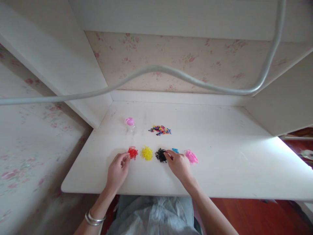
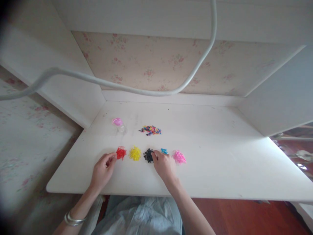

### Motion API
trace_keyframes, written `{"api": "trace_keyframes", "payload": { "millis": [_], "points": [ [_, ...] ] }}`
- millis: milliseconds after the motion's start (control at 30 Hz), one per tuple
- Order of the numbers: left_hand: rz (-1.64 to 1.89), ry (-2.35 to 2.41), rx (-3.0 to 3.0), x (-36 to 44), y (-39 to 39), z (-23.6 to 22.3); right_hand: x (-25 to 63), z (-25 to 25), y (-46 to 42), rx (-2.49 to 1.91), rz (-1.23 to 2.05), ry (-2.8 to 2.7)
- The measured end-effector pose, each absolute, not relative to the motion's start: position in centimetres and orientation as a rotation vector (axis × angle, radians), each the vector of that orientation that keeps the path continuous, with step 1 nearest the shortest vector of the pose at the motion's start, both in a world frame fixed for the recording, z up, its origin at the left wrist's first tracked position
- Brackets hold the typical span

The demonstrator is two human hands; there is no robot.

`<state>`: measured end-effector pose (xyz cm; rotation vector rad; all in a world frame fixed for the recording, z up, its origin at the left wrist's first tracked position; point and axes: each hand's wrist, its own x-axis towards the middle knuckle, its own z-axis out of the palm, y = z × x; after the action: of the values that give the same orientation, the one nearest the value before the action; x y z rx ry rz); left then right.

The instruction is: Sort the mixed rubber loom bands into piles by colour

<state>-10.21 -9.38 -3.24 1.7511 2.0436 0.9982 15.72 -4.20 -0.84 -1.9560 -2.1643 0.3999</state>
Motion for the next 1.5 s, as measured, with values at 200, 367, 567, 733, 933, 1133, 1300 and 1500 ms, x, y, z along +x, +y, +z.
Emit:
{"api": "trace_keyframes", "payload": {
  "millis": [200,367,567,733,933,1133,1300,1500],
  "points": [
    [0.753,1.842,2.083,-7.8,-5.4,0.0,16.3,-0.8,-5.0,-1.897,0.461,-2.186],
    [0.386,1.878,2.278,-5.4,-0.4,-0.3,17.3,-0.7,-6.6,-1.828,0.487,-2.048],
    [0.222,1.944,2.319,-4.2,4.1,-2.2,19.9,-2.6,-9.3,-1.811,0.622,-1.768],
    [0.133,1.998,2.307,-3.6,5.7,-2.8,21.3,-4.4,-10.3,-1.837,0.689,-1.669],
    [0.083,2.040,2.293,-3.7,5.4,-2.3,21.3,-4.9,-10.4,-1.827,0.687,-1.688],
    [0.090,2.034,2.300,-4.6,3.5,-0.9,21.2,-5.2,-10.5,-1.830,0.635,-1.722],
    [0.139,1.919,2.289,-3.5,0.7,0.7,21.2,-5.3,-10.5,-1.838,0.608,-1.738],
    [0.029,1.893,2.185,-1.1,-1.9,1.1,21.2,-5.3,-10.6,-1.838,0.588,-1.738]
  ]
}}
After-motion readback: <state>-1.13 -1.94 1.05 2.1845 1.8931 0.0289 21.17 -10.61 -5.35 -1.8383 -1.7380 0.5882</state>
